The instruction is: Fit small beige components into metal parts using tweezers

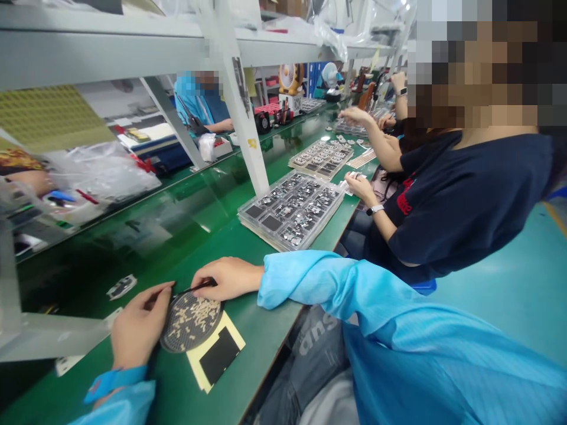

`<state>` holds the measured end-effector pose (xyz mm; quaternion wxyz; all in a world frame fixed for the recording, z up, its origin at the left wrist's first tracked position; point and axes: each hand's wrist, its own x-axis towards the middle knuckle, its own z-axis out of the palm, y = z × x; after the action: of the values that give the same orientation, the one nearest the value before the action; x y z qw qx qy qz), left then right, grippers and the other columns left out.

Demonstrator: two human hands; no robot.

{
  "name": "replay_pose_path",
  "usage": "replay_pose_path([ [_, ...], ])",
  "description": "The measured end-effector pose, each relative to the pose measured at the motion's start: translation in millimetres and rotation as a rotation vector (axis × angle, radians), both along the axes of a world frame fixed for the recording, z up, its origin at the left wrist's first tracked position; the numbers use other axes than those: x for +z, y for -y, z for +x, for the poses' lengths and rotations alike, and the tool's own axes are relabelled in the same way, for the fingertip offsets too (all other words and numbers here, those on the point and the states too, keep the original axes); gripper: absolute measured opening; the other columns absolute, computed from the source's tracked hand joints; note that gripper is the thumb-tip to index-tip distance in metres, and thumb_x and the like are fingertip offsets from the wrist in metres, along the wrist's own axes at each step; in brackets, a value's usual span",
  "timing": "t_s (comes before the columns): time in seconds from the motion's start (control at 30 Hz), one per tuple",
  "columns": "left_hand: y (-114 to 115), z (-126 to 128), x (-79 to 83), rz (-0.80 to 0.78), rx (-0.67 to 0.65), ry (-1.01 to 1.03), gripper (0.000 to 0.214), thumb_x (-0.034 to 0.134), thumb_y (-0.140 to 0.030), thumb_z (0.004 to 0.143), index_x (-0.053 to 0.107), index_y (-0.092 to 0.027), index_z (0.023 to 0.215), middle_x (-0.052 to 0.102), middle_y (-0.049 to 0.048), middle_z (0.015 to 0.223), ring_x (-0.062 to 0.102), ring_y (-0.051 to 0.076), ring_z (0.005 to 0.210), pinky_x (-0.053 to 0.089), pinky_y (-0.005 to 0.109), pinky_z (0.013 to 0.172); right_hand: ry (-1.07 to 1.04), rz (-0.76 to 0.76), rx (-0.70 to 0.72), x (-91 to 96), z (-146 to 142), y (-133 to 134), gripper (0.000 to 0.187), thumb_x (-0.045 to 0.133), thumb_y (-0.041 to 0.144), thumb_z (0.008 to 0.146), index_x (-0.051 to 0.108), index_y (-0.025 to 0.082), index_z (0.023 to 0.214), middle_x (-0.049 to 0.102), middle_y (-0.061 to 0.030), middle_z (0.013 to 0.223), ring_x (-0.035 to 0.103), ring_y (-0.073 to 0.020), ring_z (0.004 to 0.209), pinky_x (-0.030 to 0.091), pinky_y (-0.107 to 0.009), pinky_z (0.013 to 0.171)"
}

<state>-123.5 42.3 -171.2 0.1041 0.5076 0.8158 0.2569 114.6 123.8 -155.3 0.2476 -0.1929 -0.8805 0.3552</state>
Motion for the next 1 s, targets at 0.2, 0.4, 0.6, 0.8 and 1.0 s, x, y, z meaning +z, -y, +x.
replay_pose_path([
  [0.2,0.0,-1.2,2.7,-0.033,0.017,0.013,0.034,0.058,-0.061,0.084,0.076,-0.039,0.102,0.078,0.0007,0.101,0.073,0.036,0.099,0.055,0.045,0.078,0.019,0.001,0.000,0.6,-1.0,-0.9,0.019,0.067,0.039,0.096,0.073,0.022,0.105,0.078,-0.0007,0.106,0.069,-0.0159,0.096,0.045,-0.024,0.079],
  [0.4,-0.4,1.3,6.6,-0.062,0.028,0.007,0.038,0.055,-0.064,0.083,0.075,-0.038,0.103,0.076,0.0027,0.102,0.072,0.038,0.100,0.054,0.046,0.077,0.037,0.004,0.015,1.4,-0.2,-2.3,0.023,0.065,0.041,0.098,0.072,0.023,0.108,0.078,-0.0001,0.110,0.069,-0.0159,0.098,0.046,-0.024,0.080],
  [0.6,0.2,6.9,13.5,-0.034,0.054,0.033,0.028,0.057,-0.063,0.078,0.074,-0.045,0.091,0.076,-0.0026,0.091,0.073,0.037,0.092,0.054,0.044,0.071,0.042,-0.043,0.012,3.2,0.1,-3.2,0.021,0.069,0.041,0.095,0.072,0.024,0.106,0.078,0.0019,0.108,0.069,-0.0154,0.098,0.047,-0.024,0.081],
  [0.8,0.6,14.7,21.5,0.001,0.062,0.034,0.025,0.058,-0.063,0.074,0.073,-0.046,0.084,0.075,-0.0029,0.085,0.072,0.038,0.088,0.053,0.046,0.070,0.052,-0.017,0.019,2.9,-0.7,-4.3,0.024,0.065,0.043,0.097,0.072,0.023,0.108,0.078,0.0006,0.110,0.071,-0.0168,0.099,0.048,-0.024,0.081],
  [1.0,0.6,16.5,23.7,-0.046,0.078,0.050,0.030,0.055,-0.066,0.075,0.072,-0.045,0.088,0.072,-0.0019,0.083,0.070,0.036,0.082,0.051,0.044,0.069,0.062,0.007,0.035,-0.5,-2.1,-5.7,0.029,0.060,0.045,0.099,0.072,0.022,0.113,0.078,-0.0006,0.114,0.071,-0.0180,0.103,0.049,-0.026,0.082],
])
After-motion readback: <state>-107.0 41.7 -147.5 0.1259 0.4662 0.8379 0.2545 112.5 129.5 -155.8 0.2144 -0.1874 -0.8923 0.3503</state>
